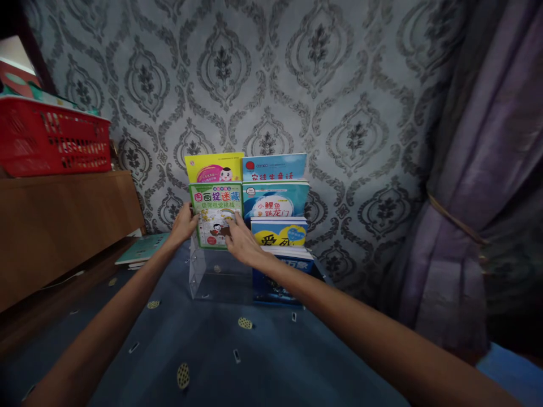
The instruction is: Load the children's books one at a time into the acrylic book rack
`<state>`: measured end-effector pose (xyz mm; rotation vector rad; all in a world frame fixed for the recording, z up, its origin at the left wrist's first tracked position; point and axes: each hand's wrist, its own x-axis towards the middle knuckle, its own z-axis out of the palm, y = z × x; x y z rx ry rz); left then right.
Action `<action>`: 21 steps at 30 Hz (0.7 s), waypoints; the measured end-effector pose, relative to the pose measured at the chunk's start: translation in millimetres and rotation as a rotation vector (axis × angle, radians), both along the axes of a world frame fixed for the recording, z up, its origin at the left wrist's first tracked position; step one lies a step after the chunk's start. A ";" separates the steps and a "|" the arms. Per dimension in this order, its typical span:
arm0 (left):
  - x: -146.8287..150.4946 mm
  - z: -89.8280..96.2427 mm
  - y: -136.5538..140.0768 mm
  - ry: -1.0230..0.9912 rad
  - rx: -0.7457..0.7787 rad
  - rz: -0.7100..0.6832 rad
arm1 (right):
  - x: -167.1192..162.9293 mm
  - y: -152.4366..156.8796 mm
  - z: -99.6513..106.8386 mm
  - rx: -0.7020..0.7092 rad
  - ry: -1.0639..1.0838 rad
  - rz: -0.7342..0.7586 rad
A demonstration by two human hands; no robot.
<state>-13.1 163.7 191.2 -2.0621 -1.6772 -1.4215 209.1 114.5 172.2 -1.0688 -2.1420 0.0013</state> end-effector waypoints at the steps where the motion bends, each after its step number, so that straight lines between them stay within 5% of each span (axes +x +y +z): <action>1: 0.1 -0.1 -0.6 0.001 0.000 0.001 | 0.3 1.0 -1.6 0.004 -0.003 -0.001; 21: 0.5 -0.5 -15.4 0.059 -0.009 -0.011 | 8.0 -3.8 -11.1 0.003 0.026 0.039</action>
